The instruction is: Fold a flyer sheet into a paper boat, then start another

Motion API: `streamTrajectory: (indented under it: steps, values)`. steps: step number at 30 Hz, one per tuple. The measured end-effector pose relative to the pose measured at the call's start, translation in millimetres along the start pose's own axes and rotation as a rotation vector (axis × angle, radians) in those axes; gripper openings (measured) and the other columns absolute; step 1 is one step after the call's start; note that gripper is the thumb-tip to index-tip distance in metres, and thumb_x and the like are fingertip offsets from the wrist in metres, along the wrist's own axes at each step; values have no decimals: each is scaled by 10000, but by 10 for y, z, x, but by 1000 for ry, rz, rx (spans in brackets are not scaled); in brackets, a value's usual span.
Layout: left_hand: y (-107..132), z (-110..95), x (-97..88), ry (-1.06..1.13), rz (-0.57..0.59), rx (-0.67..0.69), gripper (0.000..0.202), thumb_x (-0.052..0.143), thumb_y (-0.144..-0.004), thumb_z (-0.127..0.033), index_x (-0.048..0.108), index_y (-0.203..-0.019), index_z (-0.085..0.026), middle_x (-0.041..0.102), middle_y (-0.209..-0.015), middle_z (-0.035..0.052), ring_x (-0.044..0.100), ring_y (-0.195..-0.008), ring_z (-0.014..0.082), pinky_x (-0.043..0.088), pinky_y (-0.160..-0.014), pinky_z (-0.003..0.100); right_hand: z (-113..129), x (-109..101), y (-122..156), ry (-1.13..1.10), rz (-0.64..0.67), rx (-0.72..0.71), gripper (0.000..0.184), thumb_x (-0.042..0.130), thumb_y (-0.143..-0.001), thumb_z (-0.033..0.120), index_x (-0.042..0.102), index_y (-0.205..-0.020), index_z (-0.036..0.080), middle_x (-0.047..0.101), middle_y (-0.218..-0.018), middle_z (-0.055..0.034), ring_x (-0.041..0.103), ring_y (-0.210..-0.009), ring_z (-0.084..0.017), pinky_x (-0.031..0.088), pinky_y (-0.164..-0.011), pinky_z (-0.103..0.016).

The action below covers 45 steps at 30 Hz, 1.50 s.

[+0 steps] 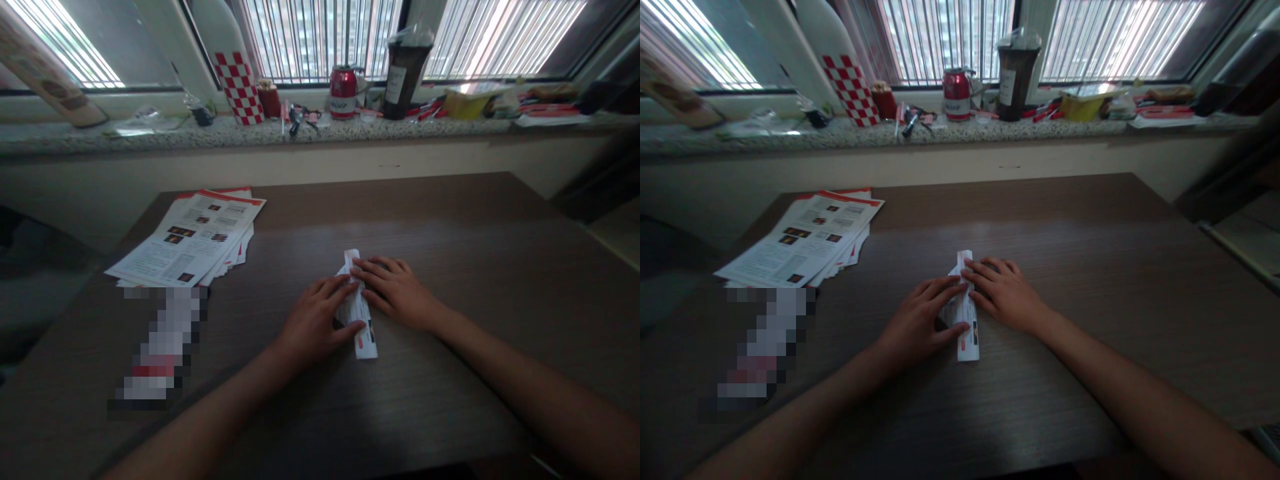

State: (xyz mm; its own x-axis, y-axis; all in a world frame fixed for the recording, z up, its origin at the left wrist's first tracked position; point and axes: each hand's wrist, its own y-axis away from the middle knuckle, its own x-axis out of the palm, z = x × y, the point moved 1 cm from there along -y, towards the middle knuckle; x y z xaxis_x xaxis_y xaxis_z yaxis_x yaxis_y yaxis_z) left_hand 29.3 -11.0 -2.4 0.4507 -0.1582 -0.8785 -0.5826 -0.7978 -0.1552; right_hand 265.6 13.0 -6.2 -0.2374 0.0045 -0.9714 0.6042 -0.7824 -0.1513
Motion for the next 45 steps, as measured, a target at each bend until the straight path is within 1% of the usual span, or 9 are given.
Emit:
streamTrajectory:
  steps: [5,10,16,19,27,33,36,41,45]
  values:
    - [-1,2,-9,4,14,-5,641,766,-921,-496,547,-1489,-295,510,-1585,64,485,-1417,326,412,-1194,525,4,2,0,-11,5,11,503,421,-1107,448,438,-1597,337,431,-1670,-25,441,-1444,-332,376,-1126,-568]
    - [4,-7,-19,-9,12,7,620,752,-932,-504,556,-1477,-283,507,-1588,68,478,-1422,316,405,-1204,509,17,-8,-3,-7,5,15,495,417,-1109,449,452,-1589,330,427,-1672,-13,446,-1439,-330,377,-1127,-572]
    - [12,-27,-41,-27,30,19,610,718,-953,-513,536,-1494,-296,438,-1647,50,455,-1447,314,393,-1214,514,11,-3,-11,-8,-4,5,499,427,-1103,437,440,-1595,354,441,-1664,-11,461,-1428,-327,398,-1109,-565]
    - [3,-39,-59,-33,40,19,611,703,-959,-518,533,-1500,-291,442,-1646,53,464,-1441,318,396,-1209,512,9,4,-11,-9,-8,9,501,424,-1105,448,439,-1595,345,439,-1665,-5,455,-1431,-325,391,-1119,-562]
    - [-7,-33,-59,-56,55,14,723,691,-953,-557,465,-1567,-249,453,-1641,69,466,-1437,320,388,-1216,503,22,-9,-15,-13,-4,13,497,421,-1107,449,443,-1590,332,431,-1670,7,449,-1435,-317,389,-1127,-551]
    - [4,-24,-54,-41,45,28,710,681,-964,-558,457,-1569,-260,450,-1643,72,464,-1446,314,383,-1220,498,0,20,-15,-3,-16,6,504,424,-1102,449,426,-1599,364,432,-1668,9,456,-1428,-329,404,-1109,-567]
    - [7,-20,-50,-47,48,18,719,692,-958,-552,461,-1567,-249,447,-1645,76,463,-1446,320,387,-1219,503,-1,22,-14,6,-13,5,502,413,-1104,448,425,-1599,369,421,-1674,13,460,-1425,-332,406,-1106,-570]
    - [10,-10,-39,-34,27,38,721,687,-960,-552,440,-1582,-283,421,-1663,58,465,-1444,324,392,-1212,510,8,6,-15,-4,-14,3,513,417,-1103,439,402,-1612,376,431,-1669,9,460,-1423,-334,404,-1105,-576]
    - [0,-19,-55,-37,40,31,713,683,-960,-556,455,-1572,-270,435,-1655,68,475,-1438,325,397,-1208,510,12,-1,-12,-5,-11,6,513,413,-1105,443,401,-1612,372,431,-1669,13,449,-1430,-333,397,-1112,-573]
